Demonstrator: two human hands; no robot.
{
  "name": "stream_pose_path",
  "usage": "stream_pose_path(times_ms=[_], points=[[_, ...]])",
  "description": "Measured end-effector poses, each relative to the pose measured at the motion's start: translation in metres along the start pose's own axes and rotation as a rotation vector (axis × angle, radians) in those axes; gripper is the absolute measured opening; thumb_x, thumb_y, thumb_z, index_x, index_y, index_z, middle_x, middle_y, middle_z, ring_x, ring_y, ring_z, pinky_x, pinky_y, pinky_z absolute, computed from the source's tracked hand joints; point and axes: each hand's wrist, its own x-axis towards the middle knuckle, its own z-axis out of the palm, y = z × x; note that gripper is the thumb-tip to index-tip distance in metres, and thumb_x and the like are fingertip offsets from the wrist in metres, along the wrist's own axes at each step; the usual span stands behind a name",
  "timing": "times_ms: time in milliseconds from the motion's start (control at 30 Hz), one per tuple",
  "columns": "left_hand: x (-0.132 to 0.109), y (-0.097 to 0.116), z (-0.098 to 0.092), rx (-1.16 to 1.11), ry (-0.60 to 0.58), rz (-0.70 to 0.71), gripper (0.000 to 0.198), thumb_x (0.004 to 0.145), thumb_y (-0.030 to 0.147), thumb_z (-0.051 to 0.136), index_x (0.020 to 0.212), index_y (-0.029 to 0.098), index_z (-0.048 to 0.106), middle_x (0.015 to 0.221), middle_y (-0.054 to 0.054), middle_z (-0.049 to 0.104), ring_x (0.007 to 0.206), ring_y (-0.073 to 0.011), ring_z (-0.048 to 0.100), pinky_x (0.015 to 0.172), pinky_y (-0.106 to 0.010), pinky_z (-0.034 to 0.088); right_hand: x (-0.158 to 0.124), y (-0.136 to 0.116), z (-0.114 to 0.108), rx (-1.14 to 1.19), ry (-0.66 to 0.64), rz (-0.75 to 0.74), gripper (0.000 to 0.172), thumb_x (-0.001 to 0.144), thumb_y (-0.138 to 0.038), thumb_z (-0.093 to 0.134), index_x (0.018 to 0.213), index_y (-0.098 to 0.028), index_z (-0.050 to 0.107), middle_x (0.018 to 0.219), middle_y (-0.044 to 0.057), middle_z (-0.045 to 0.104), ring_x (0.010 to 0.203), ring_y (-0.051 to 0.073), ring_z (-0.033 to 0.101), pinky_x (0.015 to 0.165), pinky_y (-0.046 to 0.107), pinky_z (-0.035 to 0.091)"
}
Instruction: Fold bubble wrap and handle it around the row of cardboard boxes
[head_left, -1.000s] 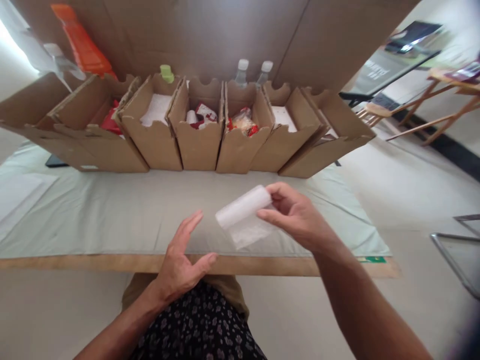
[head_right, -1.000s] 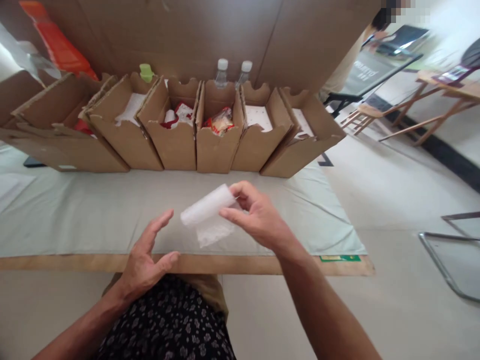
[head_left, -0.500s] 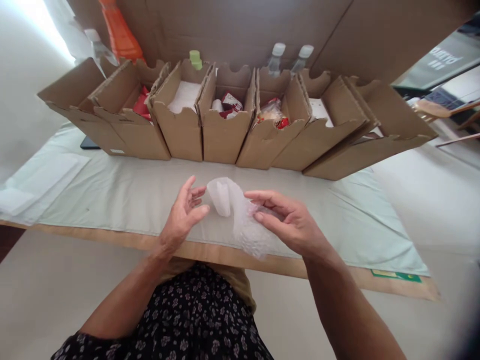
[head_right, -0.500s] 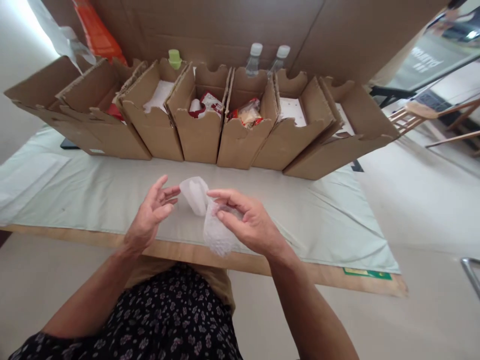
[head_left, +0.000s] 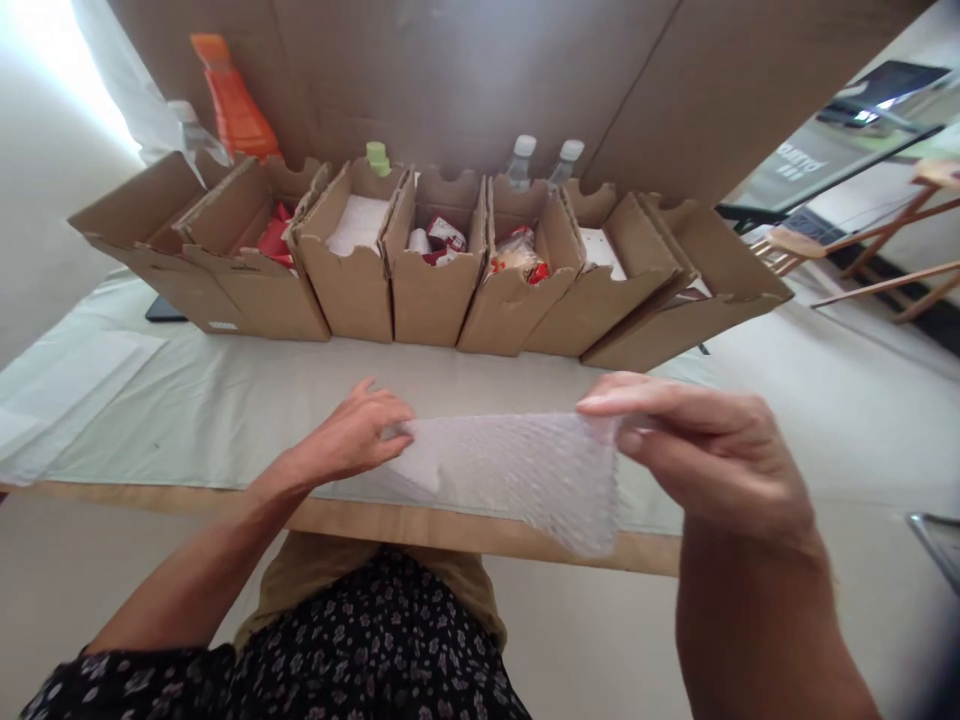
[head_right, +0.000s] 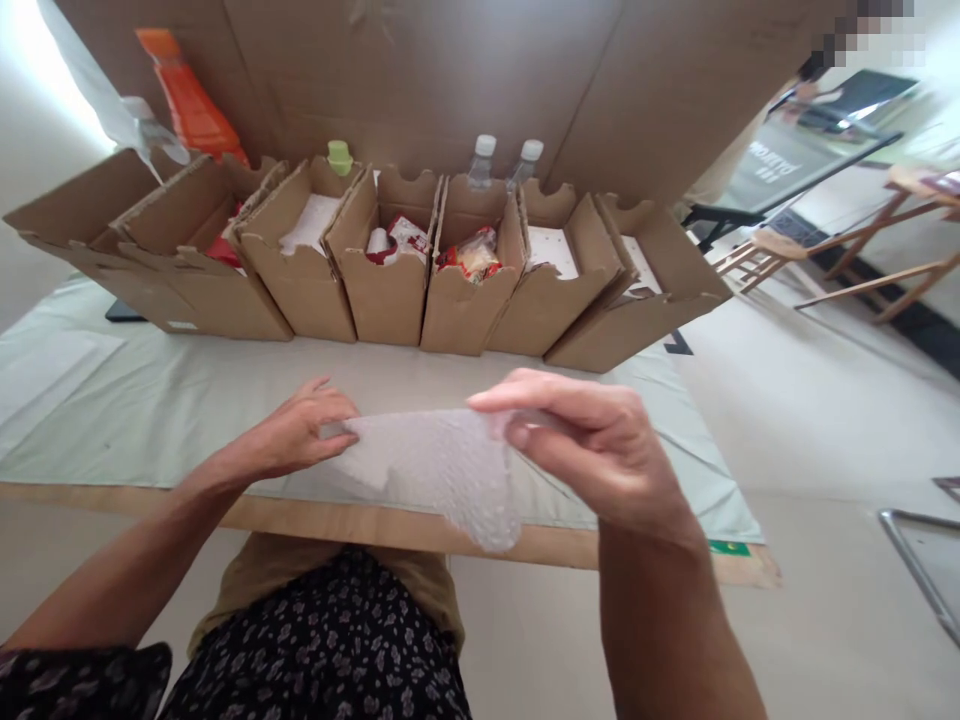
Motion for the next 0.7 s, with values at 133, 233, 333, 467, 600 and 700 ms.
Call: stream_pose_path(times_ms=[133,233,333,467,600,700], points=[[-0.022,-0.018,-0.021,-0.243,-0.065,-0.232,0.026,0.089,0.043,0.058,0.089,0.02,0.071,0.087,-0.003,0.073,0.081,-0.0199,0.066,0.081,-0.034,0.056,-0.031,0.031,-0.025,-0.086,0.267,0.254,0.017,0.086,-0.034,0.08,0.103,-0.034,0.084,0.086,0.002,0.075,0.076,0.015,0.066,0.063,0.025,0.052],[-0.029,-0.025,-0.033,-0.403,-0.114,-0.371,0.038,0.087,0.056,0.063,0.097,0.02,0.071,0.09,-0.003,0.074,0.081,-0.0202,0.068,0.072,-0.029,0.054,-0.041,0.065,-0.029,-0.175,0.262,0.415,0.026,0.083,-0.043,0.079,0.104,-0.029,0.083,0.085,0.004,0.076,0.077,0.018,0.069,0.068,0.03,0.058],[-0.025,-0.034,-0.028,-0.293,-0.109,-0.445,0.047,0.085,0.055,0.063,0.115,0.02,0.07,0.104,-0.007,0.076,0.092,-0.0259,0.071,0.083,-0.037,0.057,-0.039,0.088,-0.029,-0.391,0.151,0.489,0.03,0.084,-0.045,0.07,0.105,-0.026,0.081,0.102,0.008,0.078,0.094,0.026,0.073,0.084,0.042,0.062],[-0.022,-0.038,-0.004,0.231,0.194,-0.443,0.061,0.087,0.041,0.062,0.14,0.011,0.061,0.122,-0.019,0.071,0.11,-0.0377,0.067,0.098,-0.056,0.054,-0.014,0.073,-0.051,-0.719,0.269,0.269,0.029,0.087,-0.042,0.065,0.106,-0.025,0.079,0.115,0.008,0.077,0.109,0.027,0.072,0.099,0.046,0.058],[-0.027,-0.021,0.027,0.405,0.412,-0.124,0.041,0.099,0.035,0.056,0.134,0.015,0.066,0.136,-0.02,0.066,0.127,-0.0386,0.061,0.106,-0.057,0.052,0.053,0.042,-0.092,-0.97,0.408,0.129,0.024,0.09,-0.029,0.065,0.105,-0.021,0.082,0.104,0.006,0.08,0.085,0.017,0.07,0.086,0.033,0.054],[-0.027,-0.006,0.061,0.368,0.305,0.069,0.033,0.099,0.027,0.056,0.127,0.019,0.069,0.144,-0.018,0.063,0.138,-0.0379,0.054,0.111,-0.057,0.05,0.118,0.046,-0.112,-1.095,0.221,0.299,0.02,0.092,-0.019,0.066,0.102,-0.016,0.083,0.093,0.003,0.079,0.079,0.012,0.065,0.083,0.029,0.047]])
